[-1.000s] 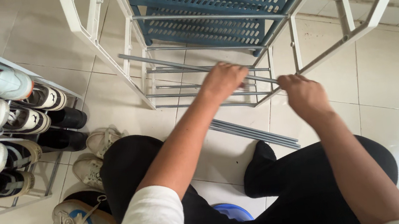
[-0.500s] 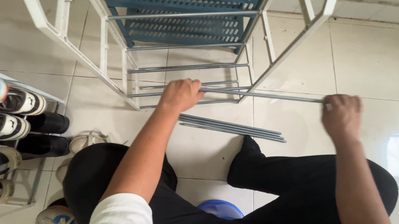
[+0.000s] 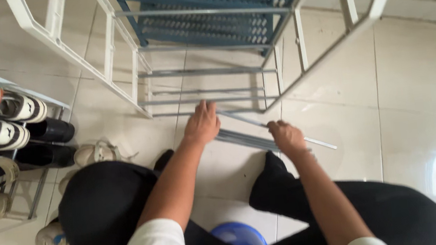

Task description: The person removes several pairs of shoes from a metal shoe rack and places them on the floor. Then, the person disassembles the metal shoe rack by removing the horizontal bars one by one.

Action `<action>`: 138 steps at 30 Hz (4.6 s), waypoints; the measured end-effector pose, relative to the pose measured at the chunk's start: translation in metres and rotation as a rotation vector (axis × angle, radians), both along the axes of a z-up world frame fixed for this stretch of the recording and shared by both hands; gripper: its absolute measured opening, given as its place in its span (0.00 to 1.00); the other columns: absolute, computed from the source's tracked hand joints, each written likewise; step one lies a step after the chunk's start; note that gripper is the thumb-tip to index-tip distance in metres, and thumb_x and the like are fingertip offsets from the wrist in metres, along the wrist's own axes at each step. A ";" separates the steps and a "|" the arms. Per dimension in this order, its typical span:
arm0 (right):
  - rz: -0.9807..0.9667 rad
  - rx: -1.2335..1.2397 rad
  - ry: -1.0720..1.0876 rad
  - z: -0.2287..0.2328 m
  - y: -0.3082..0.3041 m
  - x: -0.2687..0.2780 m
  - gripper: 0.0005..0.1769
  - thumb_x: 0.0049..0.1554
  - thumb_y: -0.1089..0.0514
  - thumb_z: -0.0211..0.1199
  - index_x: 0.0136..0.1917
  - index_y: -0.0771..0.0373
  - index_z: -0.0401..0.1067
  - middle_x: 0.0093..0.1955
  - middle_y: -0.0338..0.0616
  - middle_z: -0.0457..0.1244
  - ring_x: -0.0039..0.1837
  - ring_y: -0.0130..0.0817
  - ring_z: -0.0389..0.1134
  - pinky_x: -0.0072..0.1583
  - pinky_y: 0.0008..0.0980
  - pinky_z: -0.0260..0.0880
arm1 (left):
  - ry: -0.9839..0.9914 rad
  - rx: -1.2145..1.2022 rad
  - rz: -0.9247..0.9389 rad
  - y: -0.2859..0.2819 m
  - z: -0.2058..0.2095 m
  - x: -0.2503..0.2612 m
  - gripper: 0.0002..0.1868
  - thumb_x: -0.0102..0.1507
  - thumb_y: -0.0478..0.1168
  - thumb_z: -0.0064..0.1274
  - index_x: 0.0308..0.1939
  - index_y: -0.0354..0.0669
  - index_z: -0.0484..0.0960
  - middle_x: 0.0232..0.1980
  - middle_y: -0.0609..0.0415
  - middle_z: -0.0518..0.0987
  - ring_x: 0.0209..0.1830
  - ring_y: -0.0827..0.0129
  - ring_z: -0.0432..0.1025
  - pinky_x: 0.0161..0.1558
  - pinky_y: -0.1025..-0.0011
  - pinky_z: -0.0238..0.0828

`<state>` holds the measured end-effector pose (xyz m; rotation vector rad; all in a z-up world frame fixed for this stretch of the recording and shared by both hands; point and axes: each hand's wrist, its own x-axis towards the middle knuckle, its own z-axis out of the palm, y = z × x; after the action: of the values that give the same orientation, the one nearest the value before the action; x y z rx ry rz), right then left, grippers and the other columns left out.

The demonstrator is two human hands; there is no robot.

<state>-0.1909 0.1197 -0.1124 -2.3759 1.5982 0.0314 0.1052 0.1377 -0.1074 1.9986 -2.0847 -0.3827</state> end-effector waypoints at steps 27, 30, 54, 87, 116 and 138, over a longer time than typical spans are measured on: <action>0.104 0.094 0.286 -0.148 -0.022 0.059 0.10 0.59 0.62 0.58 0.56 0.57 0.72 0.56 0.45 0.65 0.61 0.43 0.69 0.54 0.40 0.77 | -0.173 0.300 0.262 0.050 -0.086 0.073 0.46 0.59 0.45 0.63 0.73 0.28 0.56 0.72 0.36 0.57 0.64 0.52 0.64 0.66 0.59 0.60; 0.102 0.079 0.248 -0.151 -0.024 0.054 0.07 0.61 0.60 0.58 0.53 0.57 0.72 0.55 0.45 0.65 0.60 0.44 0.69 0.53 0.41 0.76 | -0.150 0.323 0.286 0.053 -0.088 0.077 0.46 0.58 0.45 0.63 0.72 0.29 0.56 0.72 0.36 0.58 0.65 0.51 0.63 0.66 0.58 0.59; 0.400 -0.538 -0.133 0.113 -0.073 0.104 0.11 0.60 0.58 0.65 0.56 0.61 0.77 0.57 0.47 0.67 0.60 0.43 0.68 0.58 0.41 0.75 | -0.040 -0.207 -0.152 0.021 -0.004 0.047 0.14 0.60 0.37 0.54 0.49 0.38 0.75 0.50 0.47 0.73 0.48 0.60 0.76 0.45 0.65 0.79; -0.186 -0.467 0.424 0.123 -0.014 0.050 0.57 0.53 0.40 0.66 0.80 0.80 0.49 0.75 0.95 0.35 0.76 0.84 0.41 0.74 0.66 0.47 | -0.046 -0.311 0.718 -0.010 0.134 0.158 0.49 0.57 0.49 0.62 0.69 0.20 0.53 0.58 0.33 0.71 0.52 0.45 0.74 0.53 0.51 0.70; 0.614 -0.787 0.032 0.146 -0.024 0.336 0.28 0.65 0.58 0.52 0.76 0.71 0.62 0.67 0.52 0.62 0.66 0.45 0.63 0.71 0.43 0.59 | 0.152 -0.477 0.763 0.019 0.126 0.175 0.20 0.74 0.54 0.38 0.53 0.43 0.74 0.33 0.42 0.83 0.31 0.42 0.78 0.35 0.47 0.72; 0.526 -0.169 -0.195 0.180 -0.059 0.367 0.20 0.68 0.45 0.50 0.52 0.60 0.76 0.52 0.53 0.69 0.56 0.54 0.70 0.55 0.50 0.69 | 0.326 -0.500 0.771 0.018 0.139 0.173 0.20 0.73 0.53 0.39 0.52 0.41 0.76 0.43 0.39 0.83 0.43 0.42 0.76 0.43 0.48 0.71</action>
<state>0.1764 0.0606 0.0675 -2.7625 0.8907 -0.2304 0.2780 0.1560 0.0314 2.0456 -0.9735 -0.0225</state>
